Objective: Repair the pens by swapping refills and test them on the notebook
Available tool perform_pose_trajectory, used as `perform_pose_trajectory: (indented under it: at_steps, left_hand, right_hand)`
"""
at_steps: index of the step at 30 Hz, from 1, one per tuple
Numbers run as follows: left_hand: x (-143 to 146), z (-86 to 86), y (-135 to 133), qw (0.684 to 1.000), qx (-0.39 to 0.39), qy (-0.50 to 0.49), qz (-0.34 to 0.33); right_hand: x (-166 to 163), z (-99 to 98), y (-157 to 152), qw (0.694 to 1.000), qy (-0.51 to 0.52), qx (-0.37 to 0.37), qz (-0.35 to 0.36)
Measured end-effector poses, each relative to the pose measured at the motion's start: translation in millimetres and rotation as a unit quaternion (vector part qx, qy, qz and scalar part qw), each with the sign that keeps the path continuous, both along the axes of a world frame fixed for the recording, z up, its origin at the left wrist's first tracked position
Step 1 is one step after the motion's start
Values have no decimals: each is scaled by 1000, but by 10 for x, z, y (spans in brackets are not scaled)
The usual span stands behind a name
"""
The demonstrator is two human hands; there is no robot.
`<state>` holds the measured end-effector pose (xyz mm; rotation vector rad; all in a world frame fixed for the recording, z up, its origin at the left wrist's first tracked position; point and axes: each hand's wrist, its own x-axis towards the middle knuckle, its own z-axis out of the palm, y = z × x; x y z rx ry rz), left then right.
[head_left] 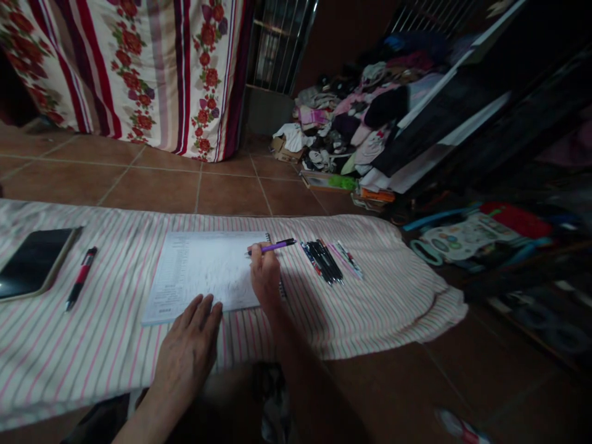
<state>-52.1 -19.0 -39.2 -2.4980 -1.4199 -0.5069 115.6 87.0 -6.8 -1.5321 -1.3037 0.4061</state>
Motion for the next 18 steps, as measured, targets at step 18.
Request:
perform_pose_trajectory:
  at_steps: [18]
  left_hand:
    - [94,-81,-11,996,80,-44,5]
  right_hand:
    - [1619,73,-411,946,-229,-102,-204]
